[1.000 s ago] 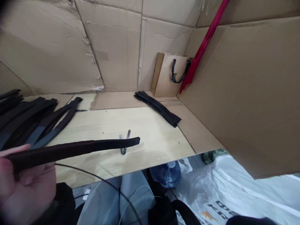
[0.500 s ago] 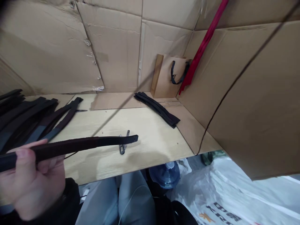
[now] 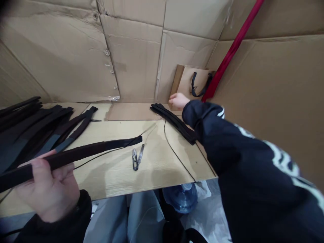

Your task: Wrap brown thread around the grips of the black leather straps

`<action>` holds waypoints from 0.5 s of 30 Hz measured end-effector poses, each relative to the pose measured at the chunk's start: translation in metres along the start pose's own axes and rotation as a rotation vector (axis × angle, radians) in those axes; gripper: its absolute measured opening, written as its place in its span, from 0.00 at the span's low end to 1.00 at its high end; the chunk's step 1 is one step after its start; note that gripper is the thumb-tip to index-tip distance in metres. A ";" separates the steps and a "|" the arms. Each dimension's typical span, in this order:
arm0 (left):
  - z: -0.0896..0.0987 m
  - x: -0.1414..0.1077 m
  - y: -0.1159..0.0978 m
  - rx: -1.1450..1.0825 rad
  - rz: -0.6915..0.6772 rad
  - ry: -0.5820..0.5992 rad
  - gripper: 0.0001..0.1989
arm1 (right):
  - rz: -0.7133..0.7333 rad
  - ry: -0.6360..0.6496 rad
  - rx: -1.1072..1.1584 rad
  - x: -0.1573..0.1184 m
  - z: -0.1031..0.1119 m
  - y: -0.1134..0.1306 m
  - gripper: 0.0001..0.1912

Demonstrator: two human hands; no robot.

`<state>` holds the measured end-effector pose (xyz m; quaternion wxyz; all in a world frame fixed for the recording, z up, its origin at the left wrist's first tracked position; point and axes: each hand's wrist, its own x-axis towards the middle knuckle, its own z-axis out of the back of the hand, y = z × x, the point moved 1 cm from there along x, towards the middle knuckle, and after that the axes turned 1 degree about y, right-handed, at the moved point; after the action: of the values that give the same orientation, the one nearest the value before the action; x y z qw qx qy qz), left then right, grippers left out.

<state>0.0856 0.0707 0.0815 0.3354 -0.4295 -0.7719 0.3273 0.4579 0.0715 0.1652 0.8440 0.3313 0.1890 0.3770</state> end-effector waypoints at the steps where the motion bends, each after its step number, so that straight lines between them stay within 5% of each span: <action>1: 0.001 0.001 0.003 0.013 -0.001 0.004 0.10 | -0.031 0.027 0.019 0.000 -0.010 -0.005 0.13; 6: 0.002 0.005 0.010 0.055 0.001 0.017 0.10 | -0.046 0.154 0.137 -0.028 -0.054 -0.038 0.10; 15: 0.003 0.006 0.018 0.061 -0.028 0.010 0.11 | 0.266 0.233 0.248 -0.119 -0.108 -0.056 0.12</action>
<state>0.0886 0.0830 0.0670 0.3570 -0.4098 -0.7658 0.3437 0.3486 -0.0017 0.0578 0.7122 0.4090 0.2848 0.4944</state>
